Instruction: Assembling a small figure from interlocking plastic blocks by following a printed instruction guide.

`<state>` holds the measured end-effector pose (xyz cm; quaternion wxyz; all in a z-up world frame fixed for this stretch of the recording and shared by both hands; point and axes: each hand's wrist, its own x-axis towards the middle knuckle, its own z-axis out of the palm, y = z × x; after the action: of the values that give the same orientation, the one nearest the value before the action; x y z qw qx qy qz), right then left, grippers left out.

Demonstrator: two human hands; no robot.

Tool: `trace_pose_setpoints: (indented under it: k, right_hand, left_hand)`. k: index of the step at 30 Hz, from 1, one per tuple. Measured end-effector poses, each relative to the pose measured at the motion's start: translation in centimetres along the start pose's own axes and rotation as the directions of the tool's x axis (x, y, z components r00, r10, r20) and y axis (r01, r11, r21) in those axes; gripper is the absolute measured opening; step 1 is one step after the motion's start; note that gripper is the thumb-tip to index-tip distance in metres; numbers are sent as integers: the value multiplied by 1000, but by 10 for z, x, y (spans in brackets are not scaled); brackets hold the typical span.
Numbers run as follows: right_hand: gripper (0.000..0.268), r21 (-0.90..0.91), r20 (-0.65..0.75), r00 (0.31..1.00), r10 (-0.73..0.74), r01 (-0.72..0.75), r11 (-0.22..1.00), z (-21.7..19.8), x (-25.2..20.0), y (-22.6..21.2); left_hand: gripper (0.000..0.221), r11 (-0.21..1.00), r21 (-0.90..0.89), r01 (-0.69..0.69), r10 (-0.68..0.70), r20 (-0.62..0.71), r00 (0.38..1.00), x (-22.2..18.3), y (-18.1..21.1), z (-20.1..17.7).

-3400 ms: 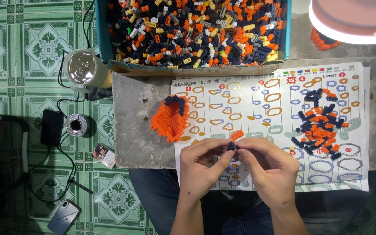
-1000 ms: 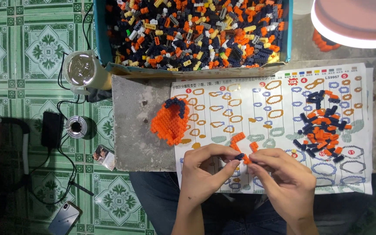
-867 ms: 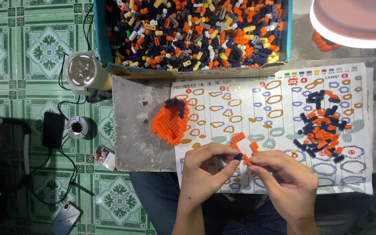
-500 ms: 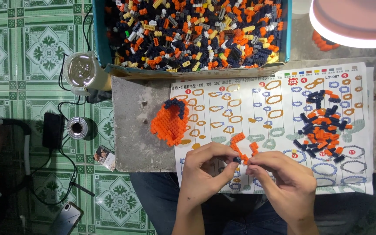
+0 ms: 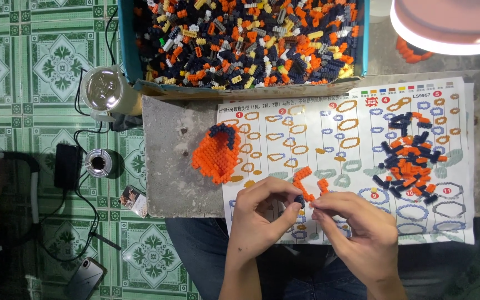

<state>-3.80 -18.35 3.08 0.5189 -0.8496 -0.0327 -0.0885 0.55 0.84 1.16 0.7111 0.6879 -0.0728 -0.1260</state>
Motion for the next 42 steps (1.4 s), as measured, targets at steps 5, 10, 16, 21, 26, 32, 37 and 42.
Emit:
trace_pose_setpoints:
  k: [5, 10, 16, 21, 26, 32, 37, 42]
  right_hand:
    - [16, -33, -9, 1000, 12, -12, 999, -2, -2, -3]
    - [15, -226, 55, 997, -51, 62, 972, -12, -6, 6]
    - [25, -609, 11, 1000, -22, 24, 793, -37, -23, 39]
    - [15, -634, -71, 997, 19, -60, 771, -53, -28, 43]
    - [16, -607, -87, 995, 55, -97, 789, -58, -26, 38]
    - [15, -565, -88, 996, 33, -77, 821, -63, -25, 30]
    - [12, -501, -116, 993, 33, -87, 861, -63, -27, 25]
    - [12, -518, -120, 992, 48, -104, 849, -60, -28, 23]
  left_hand:
    - [10, 999, -34, -9, 9, 4, 1000, -1, -4, 0]
    - [10, 998, -62, 23, -23, 7, 1000, -2, -6, 0]
    - [12, 1000, -16, 11, -12, -22, 1000, -2, -10, 1]
    - [14, 1000, 29, -5, 6, -23, 1000, -2, -14, 1]
    - [16, 1000, 18, 17, -16, -40, 999, -2, -13, 2]
    - [17, 1000, 0, 19, -19, -44, 999, -2, -13, 2]
    - [17, 1000, -7, 9, -10, -43, 999, -2, -12, 1]
    - [18, 1000, -2, -16, 16, -31, 999, -2, -11, 1]
